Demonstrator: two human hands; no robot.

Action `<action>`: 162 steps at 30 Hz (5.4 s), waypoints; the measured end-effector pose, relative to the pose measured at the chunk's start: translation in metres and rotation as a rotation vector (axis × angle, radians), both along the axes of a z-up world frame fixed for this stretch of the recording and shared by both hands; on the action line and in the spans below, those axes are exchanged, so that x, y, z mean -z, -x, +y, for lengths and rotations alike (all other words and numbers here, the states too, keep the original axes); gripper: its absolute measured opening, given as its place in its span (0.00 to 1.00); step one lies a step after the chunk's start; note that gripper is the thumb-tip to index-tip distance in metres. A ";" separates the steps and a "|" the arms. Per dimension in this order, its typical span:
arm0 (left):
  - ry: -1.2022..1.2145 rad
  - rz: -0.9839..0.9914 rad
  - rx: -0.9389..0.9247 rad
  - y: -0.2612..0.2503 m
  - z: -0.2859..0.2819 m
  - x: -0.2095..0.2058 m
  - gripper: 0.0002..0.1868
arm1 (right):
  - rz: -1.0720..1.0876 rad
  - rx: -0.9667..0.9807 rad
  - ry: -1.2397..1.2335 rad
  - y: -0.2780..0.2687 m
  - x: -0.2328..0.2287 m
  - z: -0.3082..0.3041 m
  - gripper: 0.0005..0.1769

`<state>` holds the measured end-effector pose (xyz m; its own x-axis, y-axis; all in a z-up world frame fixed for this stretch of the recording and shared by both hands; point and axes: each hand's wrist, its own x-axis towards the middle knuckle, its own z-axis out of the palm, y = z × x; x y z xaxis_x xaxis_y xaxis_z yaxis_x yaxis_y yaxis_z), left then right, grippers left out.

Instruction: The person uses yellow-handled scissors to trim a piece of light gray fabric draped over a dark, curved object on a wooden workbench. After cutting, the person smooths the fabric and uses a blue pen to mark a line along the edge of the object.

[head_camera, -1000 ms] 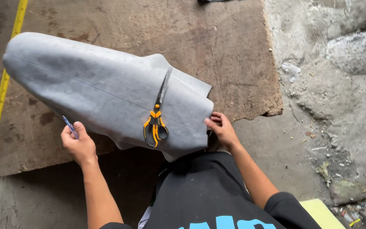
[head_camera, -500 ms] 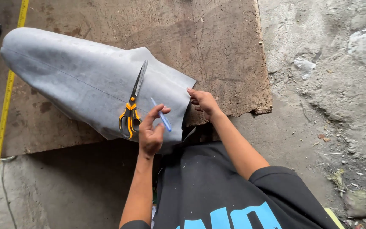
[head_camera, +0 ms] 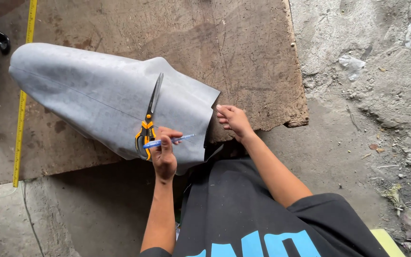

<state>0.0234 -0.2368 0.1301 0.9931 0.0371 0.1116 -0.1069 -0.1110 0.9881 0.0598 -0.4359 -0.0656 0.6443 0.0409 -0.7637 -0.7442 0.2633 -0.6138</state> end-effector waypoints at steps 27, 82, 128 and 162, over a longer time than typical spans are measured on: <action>0.089 0.222 -0.085 -0.031 0.017 0.061 0.32 | 0.091 -0.216 0.171 -0.051 0.028 0.013 0.41; -0.631 -0.347 0.141 -0.042 -0.015 0.071 0.22 | -0.420 0.114 0.302 -0.012 -0.066 0.009 0.34; -0.707 -0.040 0.206 -0.103 -0.039 0.050 0.08 | -0.017 0.157 -0.062 -0.020 -0.026 0.018 0.18; -0.669 0.095 0.416 -0.115 -0.042 0.030 0.07 | -0.108 0.027 0.089 -0.021 -0.011 0.022 0.16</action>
<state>0.1385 -0.2787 0.1005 0.9171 -0.3840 -0.1066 -0.1885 -0.6537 0.7329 0.0804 -0.4143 -0.0544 0.7227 -0.0427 -0.6899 -0.6661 0.2235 -0.7116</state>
